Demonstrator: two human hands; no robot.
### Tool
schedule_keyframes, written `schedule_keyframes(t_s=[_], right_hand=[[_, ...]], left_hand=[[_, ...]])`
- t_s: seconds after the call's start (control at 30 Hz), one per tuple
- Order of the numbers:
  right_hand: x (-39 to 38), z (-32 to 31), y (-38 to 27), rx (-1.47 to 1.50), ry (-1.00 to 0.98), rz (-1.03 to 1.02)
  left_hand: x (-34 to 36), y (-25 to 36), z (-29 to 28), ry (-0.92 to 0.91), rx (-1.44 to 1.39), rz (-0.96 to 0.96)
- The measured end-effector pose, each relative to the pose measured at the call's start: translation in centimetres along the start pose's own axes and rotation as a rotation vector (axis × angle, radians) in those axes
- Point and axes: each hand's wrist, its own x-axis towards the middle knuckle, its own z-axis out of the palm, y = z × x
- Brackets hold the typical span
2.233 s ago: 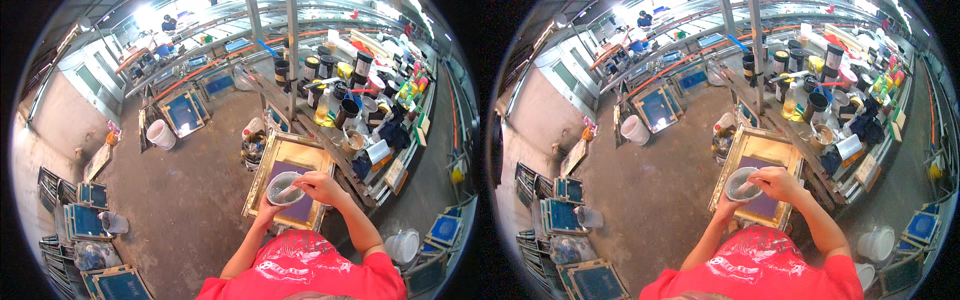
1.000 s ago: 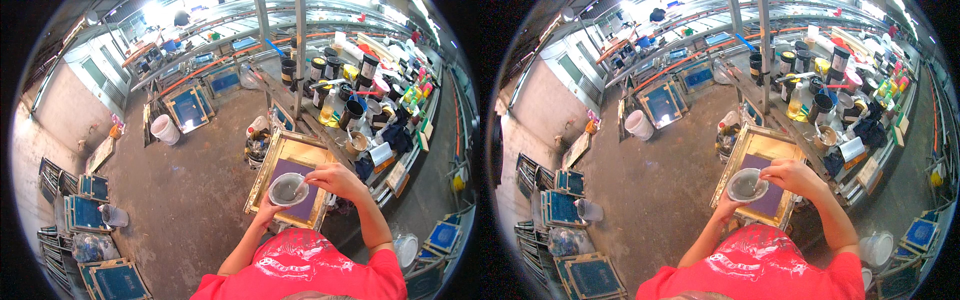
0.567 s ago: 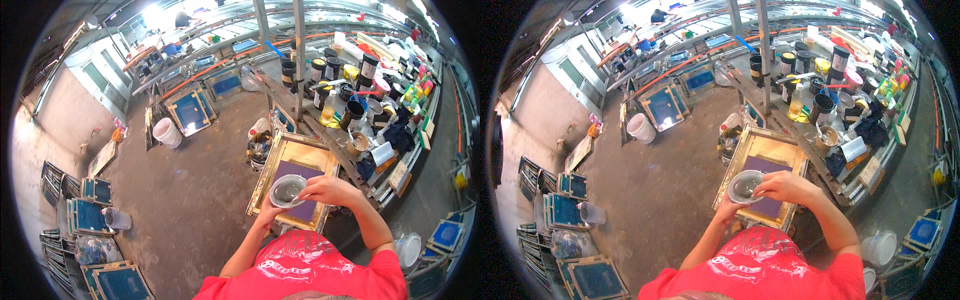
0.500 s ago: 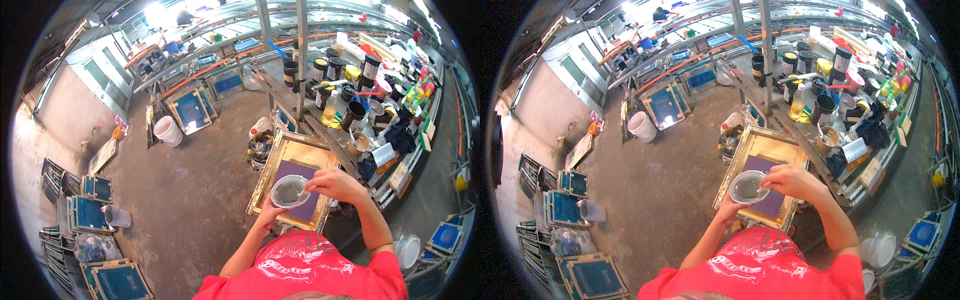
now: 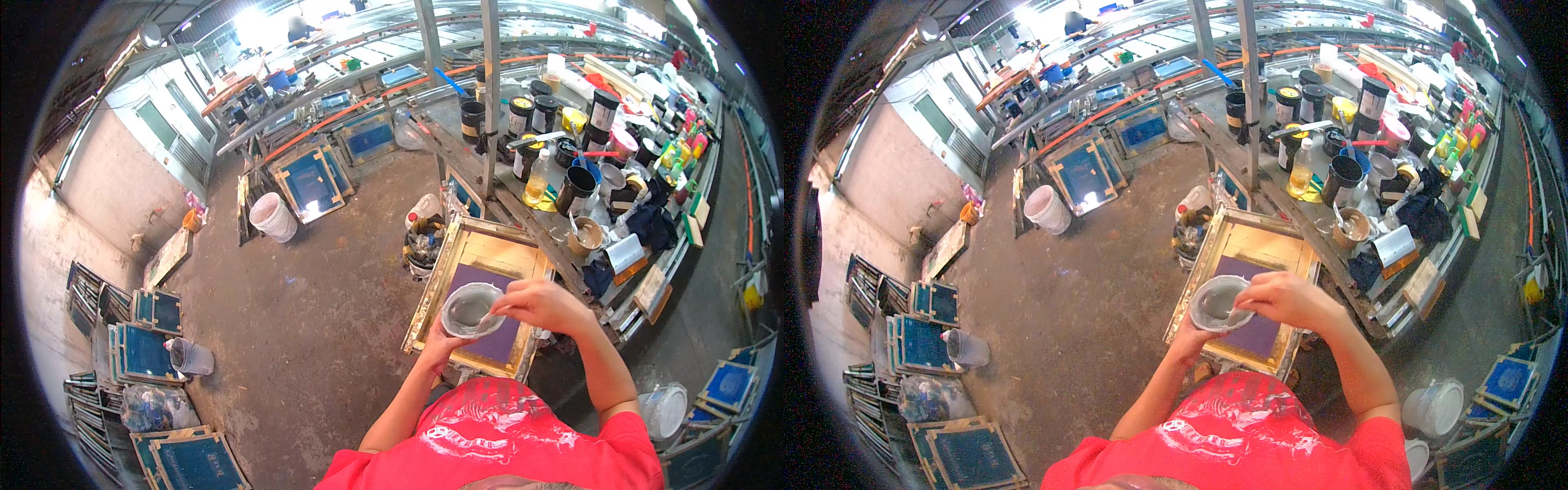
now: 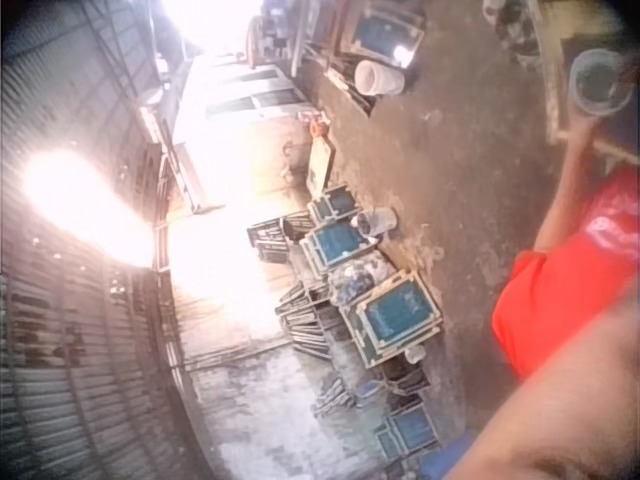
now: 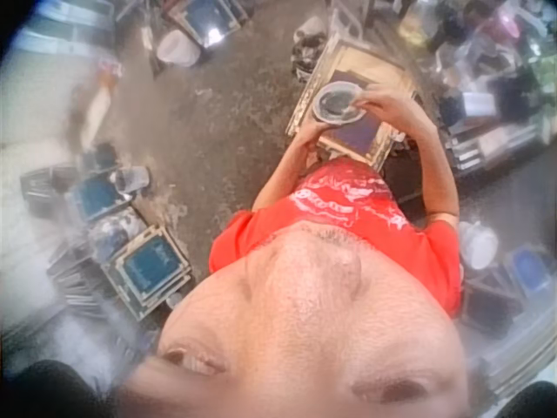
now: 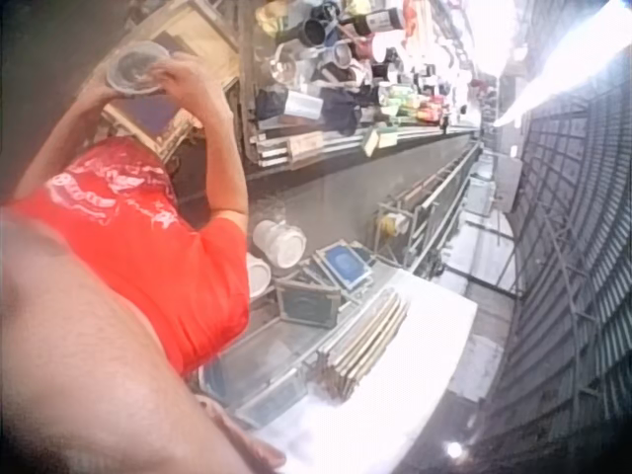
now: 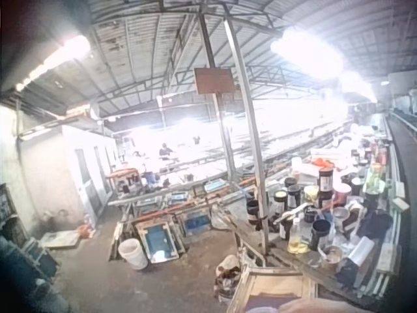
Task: The person mixes a gray liquid in a small container, adds black pigment and water, then stirs. They pour the mixture onto a screen-printing frame and use a squeegee to spread the ink across a purple fabric on a conveyor.
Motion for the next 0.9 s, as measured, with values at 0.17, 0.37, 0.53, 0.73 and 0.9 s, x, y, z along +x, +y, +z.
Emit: schedule_keyframes(t_s=[0.17, 0.37, 0.53, 0.73, 0.9], right_hand=[[0.7, -0.4, 0.3, -0.176, 0.194, 0.075], [1.4, 3.4, 0.3, -0.012, 0.034, -0.031], [0.6, 1.3, 0.2, 0.044, -0.065, 0.000], [0.4, -0.9, 0.7, -0.139, 0.217, 0.091], [1.4, 2.5, 0.5, -0.017, 0.127, -0.008]], left_hand=[[-0.1, 0.0, 0.3, -0.018, 0.008, 0.004], [0.1, -0.4, 0.0, -0.022, -0.056, -0.016], [0.1, -0.2, -0.3, 0.017, 0.025, -0.007], [0.0, -0.7, 0.1, -0.048, 0.039, 0.026], [0.4, -0.6, 0.3, -0.077, -0.028, -0.013]])
